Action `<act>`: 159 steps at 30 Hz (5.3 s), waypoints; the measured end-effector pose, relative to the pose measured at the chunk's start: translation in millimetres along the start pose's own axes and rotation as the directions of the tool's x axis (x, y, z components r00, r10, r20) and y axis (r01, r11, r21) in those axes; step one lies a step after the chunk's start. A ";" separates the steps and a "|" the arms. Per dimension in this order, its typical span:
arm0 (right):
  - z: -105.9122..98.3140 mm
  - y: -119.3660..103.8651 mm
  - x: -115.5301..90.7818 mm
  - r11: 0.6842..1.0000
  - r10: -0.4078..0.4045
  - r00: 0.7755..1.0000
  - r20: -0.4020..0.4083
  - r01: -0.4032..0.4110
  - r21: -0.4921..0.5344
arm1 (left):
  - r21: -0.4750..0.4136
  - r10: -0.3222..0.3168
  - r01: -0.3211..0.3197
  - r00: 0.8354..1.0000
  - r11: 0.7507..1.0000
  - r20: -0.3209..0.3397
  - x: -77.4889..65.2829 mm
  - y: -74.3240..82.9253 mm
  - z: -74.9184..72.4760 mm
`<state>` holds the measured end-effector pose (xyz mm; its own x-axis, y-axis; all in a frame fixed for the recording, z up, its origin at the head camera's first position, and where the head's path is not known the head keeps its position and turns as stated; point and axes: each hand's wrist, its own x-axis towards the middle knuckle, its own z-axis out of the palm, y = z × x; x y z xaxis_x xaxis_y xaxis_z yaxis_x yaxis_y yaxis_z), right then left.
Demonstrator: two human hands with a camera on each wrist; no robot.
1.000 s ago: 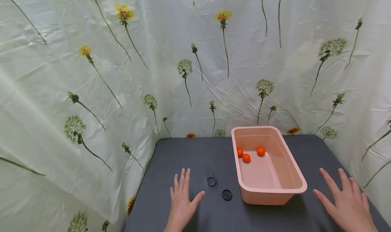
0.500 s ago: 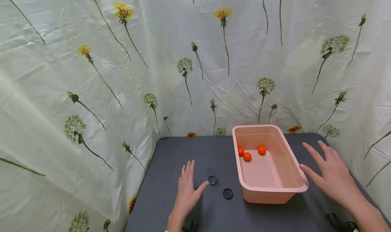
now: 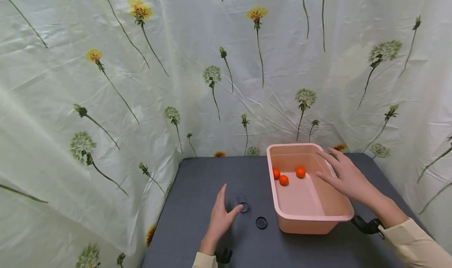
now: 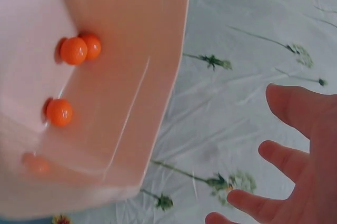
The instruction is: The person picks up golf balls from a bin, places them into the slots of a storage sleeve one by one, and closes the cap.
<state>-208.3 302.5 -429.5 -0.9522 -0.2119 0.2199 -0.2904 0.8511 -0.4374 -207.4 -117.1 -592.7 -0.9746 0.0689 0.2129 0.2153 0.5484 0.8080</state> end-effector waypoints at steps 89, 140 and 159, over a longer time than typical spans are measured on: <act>158.0 41.3 124.7 0.915 0.232 0.776 0.587 -0.378 0.138 | -0.332 0.031 -0.041 0.999 0.942 -0.033 9.8 -16.3 36.4; 75.2 -15.6 93.7 0.779 0.038 0.928 0.371 -0.260 0.570 | -0.314 0.110 -0.129 0.991 0.940 -0.079 3.8 49.6 11.8; 75.8 -54.4 73.6 0.652 -0.164 0.921 0.353 -0.168 0.740 | -0.283 0.157 -0.173 0.984 0.943 -0.080 10.6 45.6 18.0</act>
<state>-269.8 204.3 -455.7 -0.8631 -0.5039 -0.0335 -0.0996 0.2349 -0.9669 -209.1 -76.3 -563.5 -0.9208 0.0870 0.3803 0.3892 0.2699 0.8807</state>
